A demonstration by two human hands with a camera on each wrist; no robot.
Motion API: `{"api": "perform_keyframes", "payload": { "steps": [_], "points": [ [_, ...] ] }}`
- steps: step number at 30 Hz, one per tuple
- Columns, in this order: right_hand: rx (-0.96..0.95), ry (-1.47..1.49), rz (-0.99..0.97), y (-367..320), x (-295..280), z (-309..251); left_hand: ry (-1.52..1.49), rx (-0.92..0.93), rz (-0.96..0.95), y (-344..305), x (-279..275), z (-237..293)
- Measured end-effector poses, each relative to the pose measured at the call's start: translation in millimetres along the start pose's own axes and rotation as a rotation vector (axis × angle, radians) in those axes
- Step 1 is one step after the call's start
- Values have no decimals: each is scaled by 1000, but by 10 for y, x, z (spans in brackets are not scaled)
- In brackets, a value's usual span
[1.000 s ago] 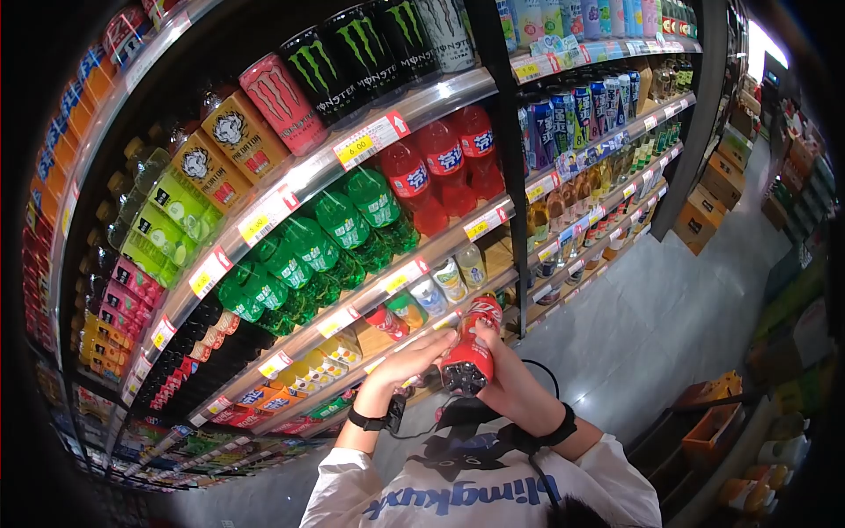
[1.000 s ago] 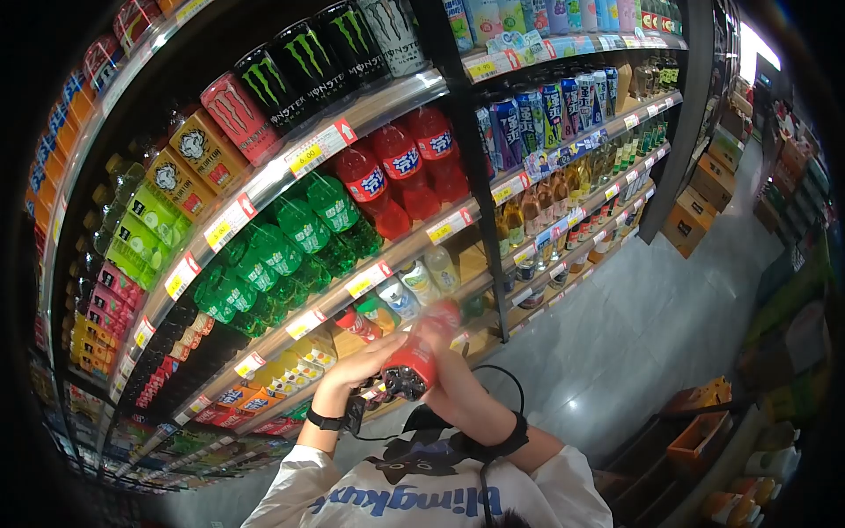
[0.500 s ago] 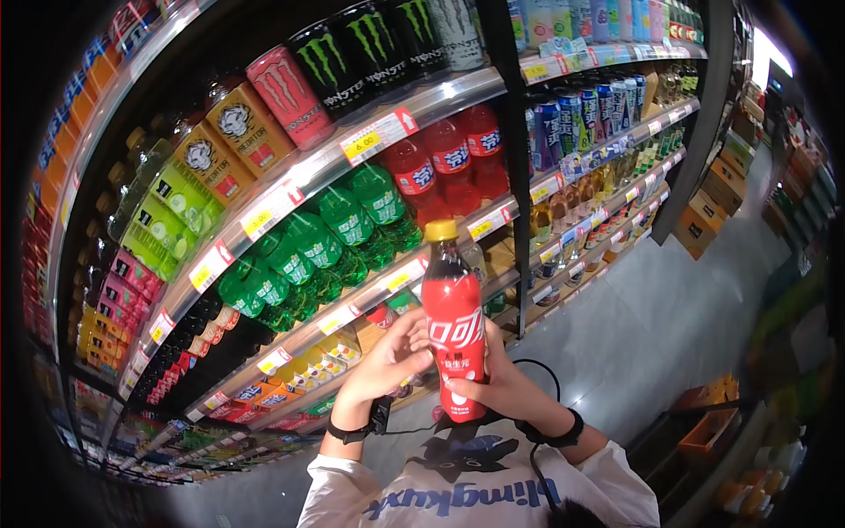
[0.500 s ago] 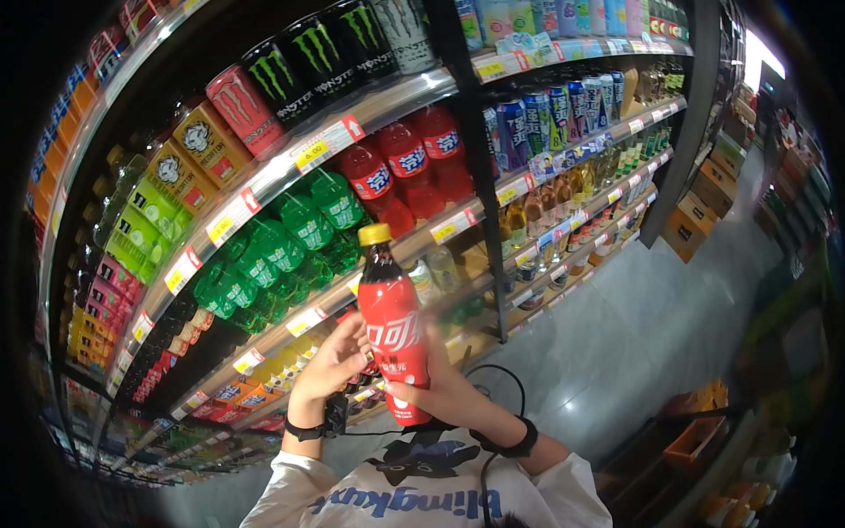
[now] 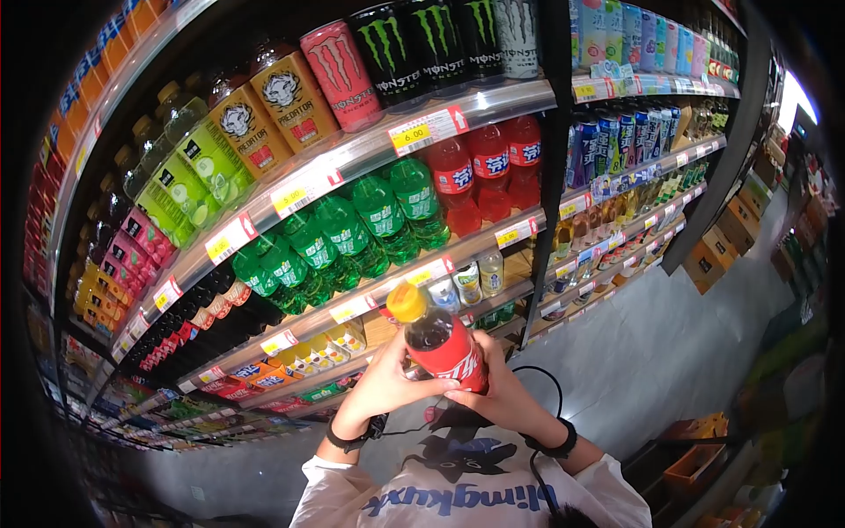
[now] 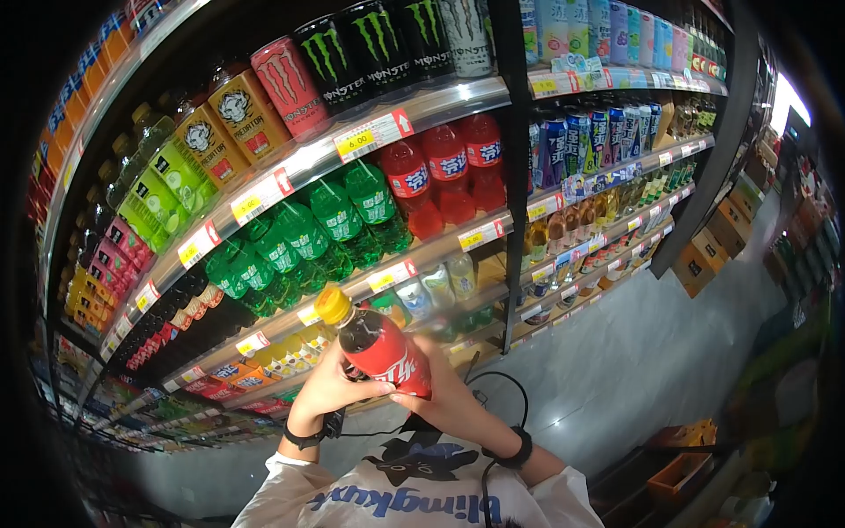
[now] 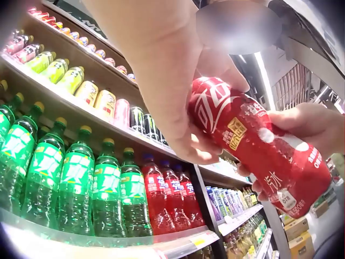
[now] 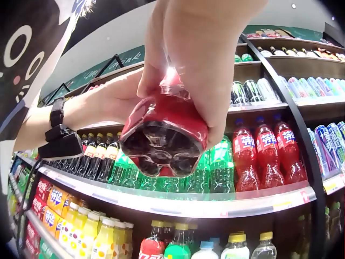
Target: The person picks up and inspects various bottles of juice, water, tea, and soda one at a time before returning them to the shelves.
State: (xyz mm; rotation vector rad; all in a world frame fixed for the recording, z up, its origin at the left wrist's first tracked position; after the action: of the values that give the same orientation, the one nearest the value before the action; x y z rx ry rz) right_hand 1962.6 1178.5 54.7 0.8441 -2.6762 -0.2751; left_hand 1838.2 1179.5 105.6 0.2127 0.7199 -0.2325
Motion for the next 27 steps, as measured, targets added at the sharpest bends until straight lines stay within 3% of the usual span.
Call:
{"api": "perform_keyframes", "payload": {
  "steps": [3, 7, 13, 15, 18, 22, 27],
  "points": [
    [-60, -225, 42, 9, -33, -11, -123, -55, -22, -26, -12, -174],
    [-228, -520, 0, 51, -14, -16, 32, 117, 238, -76, -206, -33],
    [-168, -637, -125, 78, -54, 247, 155, -56, 303, -202, -55, -609],
    [-179, -631, -57, 16, -214, 199, 335, -86, 260, -202, 29, -796],
    [-125, -658, 47, -132, -545, 156, 590, 10, 213, -203, 158, -1291],
    [-63, -712, 264, -437, -1013, 53, 474, -31, 321, -294, -12, -1754],
    [-68, -709, 548, -886, -1337, 5, 153, -287, 558, -403, -272, -2498]
  ]
}}
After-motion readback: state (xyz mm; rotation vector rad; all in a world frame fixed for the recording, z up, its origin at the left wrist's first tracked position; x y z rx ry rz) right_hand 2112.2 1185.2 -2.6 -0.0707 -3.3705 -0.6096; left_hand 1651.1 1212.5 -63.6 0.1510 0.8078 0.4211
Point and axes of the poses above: each hand's wrist, its own y-axis towards the middle knuckle, its own x-axis out of the palm, z = x × y, the point moved 9 cm from there along y, towards the middle knuckle, and after that the axes turned 15 degrees about y, right-handed, at the moved point
